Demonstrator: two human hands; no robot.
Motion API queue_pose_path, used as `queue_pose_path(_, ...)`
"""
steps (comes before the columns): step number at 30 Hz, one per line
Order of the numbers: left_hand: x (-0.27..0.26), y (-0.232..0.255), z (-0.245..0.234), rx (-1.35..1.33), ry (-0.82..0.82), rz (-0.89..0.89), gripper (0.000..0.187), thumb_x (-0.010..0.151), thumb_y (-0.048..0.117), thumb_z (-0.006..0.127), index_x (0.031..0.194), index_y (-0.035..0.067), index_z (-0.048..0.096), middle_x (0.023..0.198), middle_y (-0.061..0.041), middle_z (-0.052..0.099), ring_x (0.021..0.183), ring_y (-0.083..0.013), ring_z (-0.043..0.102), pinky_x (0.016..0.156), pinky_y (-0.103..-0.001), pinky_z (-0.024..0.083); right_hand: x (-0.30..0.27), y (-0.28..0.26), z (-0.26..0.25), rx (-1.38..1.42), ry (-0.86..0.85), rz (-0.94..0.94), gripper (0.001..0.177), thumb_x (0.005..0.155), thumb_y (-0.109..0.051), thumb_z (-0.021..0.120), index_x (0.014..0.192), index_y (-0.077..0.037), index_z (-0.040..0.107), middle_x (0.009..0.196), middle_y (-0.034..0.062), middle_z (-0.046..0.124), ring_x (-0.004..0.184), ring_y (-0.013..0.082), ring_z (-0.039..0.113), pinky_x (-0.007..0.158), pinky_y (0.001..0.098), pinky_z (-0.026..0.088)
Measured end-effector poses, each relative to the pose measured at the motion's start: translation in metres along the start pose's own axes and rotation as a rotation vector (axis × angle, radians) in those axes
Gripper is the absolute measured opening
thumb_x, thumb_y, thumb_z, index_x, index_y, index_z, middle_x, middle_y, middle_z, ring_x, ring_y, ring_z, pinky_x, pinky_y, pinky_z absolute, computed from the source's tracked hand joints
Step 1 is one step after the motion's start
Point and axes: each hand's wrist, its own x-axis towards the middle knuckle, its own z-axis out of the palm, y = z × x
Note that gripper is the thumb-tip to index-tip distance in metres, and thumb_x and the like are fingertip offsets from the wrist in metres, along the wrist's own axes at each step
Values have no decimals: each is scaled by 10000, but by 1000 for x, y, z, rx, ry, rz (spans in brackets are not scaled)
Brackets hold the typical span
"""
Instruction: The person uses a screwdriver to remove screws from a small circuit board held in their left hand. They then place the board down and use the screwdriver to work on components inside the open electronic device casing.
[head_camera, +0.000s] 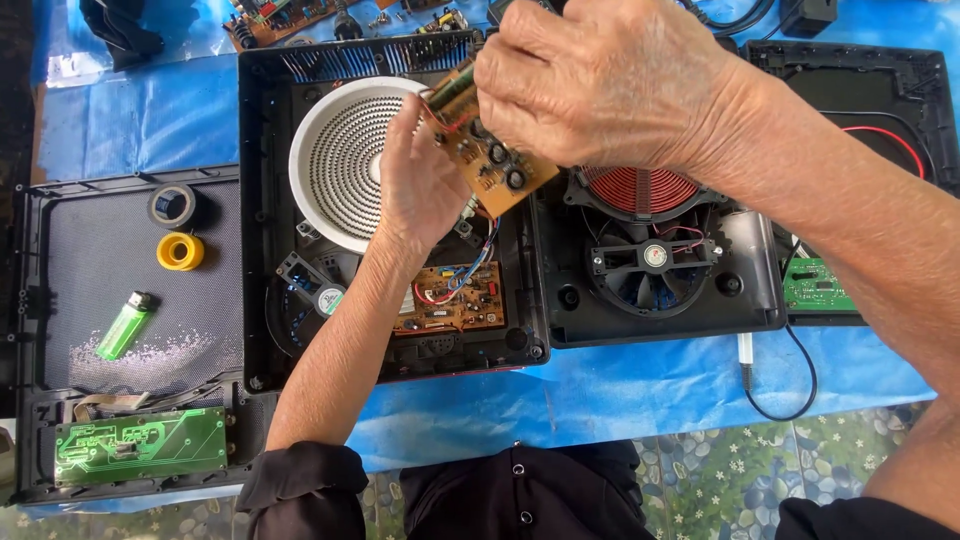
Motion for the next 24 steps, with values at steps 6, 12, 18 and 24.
queue_pose_path(6,-19,8,16,-169,-243,-133,1051,776,757,480,1539,38,430,1456,-214,548,1321,-424,572,1054,-616,528,-4,-5,18,-5,17,39,188,1082,-131,676,929,-227,625,960,-81,615,887,98,594,823,232,480)
queue_pose_path(12,-18,14,10,-277,-331,-15,715,934,571,627,1369,4,600,1217,-255,679,1076,-393,707,1038,-643,564,-18,-35,25,161,-68,352,231,1123,-257,783,963,-266,616,992,-111,619,888,80,624,707,270,420)
queue_pose_path(18,-15,10,15,-58,-112,95,749,857,666,575,1160,-14,661,1060,-154,730,905,-287,736,819,-528,655,-23,-68,16,1561,-173,1351,184,1012,-103,744,833,-89,702,646,13,658,503,80,628,489,173,500)
queue_pose_path(24,-21,11,22,-26,-158,61,795,921,697,416,1364,64,602,1051,-171,709,900,-324,723,758,-514,644,-33,-84,3,1632,-332,1548,153,1063,-244,670,952,-139,683,689,-18,635,611,60,603,624,197,519)
